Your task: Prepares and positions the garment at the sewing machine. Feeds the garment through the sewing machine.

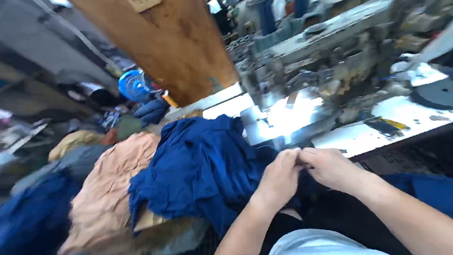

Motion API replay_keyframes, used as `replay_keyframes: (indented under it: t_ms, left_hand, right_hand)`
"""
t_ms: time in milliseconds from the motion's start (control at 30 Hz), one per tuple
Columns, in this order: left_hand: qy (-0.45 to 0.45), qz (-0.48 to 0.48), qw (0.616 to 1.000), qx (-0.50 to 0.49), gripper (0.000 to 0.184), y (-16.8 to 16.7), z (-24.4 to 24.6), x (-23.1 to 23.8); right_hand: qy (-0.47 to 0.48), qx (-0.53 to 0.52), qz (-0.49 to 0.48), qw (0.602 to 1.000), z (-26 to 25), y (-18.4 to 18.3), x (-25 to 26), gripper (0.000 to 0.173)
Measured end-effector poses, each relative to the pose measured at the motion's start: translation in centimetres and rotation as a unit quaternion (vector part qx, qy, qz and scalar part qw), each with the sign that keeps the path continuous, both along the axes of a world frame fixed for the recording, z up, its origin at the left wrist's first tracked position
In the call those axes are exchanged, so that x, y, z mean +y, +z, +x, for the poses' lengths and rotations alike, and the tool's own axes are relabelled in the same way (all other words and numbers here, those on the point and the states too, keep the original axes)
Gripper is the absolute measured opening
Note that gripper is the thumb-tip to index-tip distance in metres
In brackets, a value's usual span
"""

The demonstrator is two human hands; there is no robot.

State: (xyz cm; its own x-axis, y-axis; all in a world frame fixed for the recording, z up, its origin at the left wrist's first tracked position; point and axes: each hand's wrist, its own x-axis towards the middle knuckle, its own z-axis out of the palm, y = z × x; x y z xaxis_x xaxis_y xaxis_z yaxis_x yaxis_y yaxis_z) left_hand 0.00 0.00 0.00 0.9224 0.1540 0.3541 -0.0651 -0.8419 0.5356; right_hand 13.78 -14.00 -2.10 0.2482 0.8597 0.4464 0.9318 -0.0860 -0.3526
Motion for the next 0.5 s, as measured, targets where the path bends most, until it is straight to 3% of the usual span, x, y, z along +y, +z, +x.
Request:
replay_keyframes:
  t_ms: [67, 167, 367, 500]
  left_hand:
    - [-0.008, 0.014, 0.998, -0.064, 0.022, -2.0, -0.6, 0.2]
    - [-0.005, 0.041, 0.995, -0.091, 0.021, -3.2, -2.8, 0.8]
    - [0.094, 0.035, 0.989, -0.112, 0.020, -6.3, -4.8, -2.5]
    - [0.028, -0.101, 0.994, -0.038, 0.032, -6.6, -5.5, -7.2]
  right_hand:
    - [0.005, -0.001, 0.014, 1.000, 0.1, -0.9, -1.4, 0.021]
    - [0.023, 0.042, 0.035, 0.998, 0.3, -2.9, -4.2, 0.035]
    - [0.011, 0.058, 0.089, 0.994, -1.6, -6.4, -6.3, 0.036]
    - [0.023, 0.025, 0.117, 0.993, -4.4, -7.0, -6.3, 0.028]
